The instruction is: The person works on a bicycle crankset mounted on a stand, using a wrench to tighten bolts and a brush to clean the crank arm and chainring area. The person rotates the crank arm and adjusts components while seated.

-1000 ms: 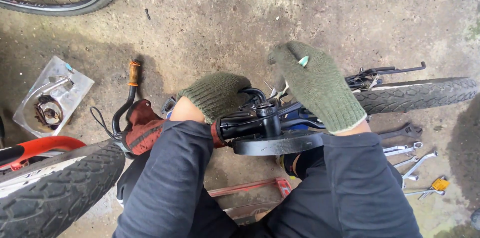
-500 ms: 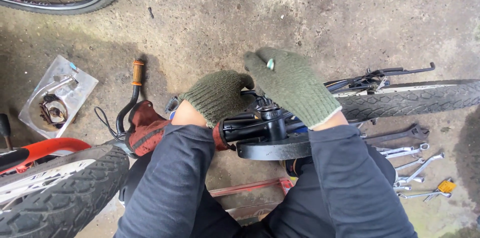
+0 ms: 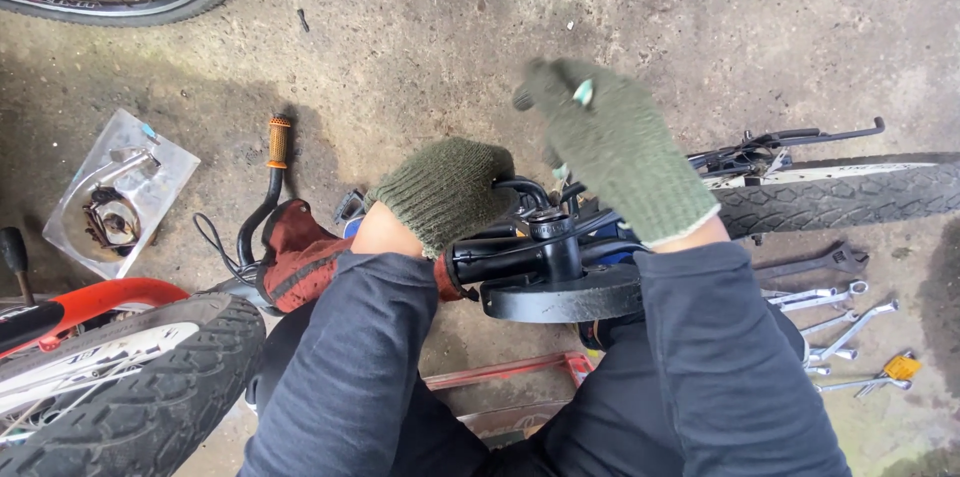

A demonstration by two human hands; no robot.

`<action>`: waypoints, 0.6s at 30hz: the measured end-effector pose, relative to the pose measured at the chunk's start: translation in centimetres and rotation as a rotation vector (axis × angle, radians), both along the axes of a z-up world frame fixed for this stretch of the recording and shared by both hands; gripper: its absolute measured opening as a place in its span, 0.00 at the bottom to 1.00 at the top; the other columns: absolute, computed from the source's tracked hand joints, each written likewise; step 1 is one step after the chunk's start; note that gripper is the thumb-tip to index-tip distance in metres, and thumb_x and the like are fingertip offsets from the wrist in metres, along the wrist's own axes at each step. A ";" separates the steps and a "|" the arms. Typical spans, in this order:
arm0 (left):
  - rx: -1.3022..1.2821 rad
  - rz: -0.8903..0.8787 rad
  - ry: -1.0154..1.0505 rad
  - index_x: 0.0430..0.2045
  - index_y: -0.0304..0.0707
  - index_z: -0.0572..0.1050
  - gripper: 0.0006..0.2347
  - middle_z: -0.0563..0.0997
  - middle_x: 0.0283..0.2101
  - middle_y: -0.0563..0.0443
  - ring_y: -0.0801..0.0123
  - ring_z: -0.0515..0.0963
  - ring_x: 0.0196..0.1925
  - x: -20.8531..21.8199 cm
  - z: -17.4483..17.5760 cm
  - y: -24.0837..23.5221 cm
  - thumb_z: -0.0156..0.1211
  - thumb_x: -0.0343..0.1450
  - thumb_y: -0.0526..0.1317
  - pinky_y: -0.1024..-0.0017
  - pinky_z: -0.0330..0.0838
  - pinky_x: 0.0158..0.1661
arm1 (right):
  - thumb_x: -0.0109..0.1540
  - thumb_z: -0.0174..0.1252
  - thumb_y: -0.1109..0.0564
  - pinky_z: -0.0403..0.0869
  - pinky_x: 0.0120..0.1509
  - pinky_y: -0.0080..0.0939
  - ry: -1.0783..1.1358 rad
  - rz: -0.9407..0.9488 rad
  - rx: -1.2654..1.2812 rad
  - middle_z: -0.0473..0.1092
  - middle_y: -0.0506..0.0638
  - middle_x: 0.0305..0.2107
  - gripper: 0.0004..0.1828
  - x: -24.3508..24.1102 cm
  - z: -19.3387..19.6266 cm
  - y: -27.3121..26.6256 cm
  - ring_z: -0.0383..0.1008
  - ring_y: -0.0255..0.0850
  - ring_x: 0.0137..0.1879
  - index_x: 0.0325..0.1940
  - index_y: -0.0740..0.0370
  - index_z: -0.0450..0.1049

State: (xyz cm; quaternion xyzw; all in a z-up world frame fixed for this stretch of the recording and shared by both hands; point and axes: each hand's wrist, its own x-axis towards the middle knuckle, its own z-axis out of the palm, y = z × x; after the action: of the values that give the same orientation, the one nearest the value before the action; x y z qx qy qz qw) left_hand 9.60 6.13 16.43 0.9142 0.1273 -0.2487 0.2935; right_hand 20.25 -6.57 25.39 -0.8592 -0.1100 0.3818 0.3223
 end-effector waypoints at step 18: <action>-0.026 -0.005 0.001 0.40 0.50 0.82 0.12 0.85 0.37 0.39 0.43 0.83 0.49 0.4 0.0 -0.4 0.57 0.71 0.50 0.48 0.79 0.49 | 0.66 0.45 0.26 0.76 0.39 0.42 0.023 -0.024 0.025 0.76 0.51 0.20 0.32 -0.2 -1.4 -0.3 0.77 0.42 0.33 0.52 0.49 0.80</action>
State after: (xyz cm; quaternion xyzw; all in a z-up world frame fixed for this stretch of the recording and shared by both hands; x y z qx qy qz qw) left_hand 9.96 5.75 16.41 0.9105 0.1221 -0.2514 0.3049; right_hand 20.09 -6.88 24.00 -0.8518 -0.1008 0.3867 0.3387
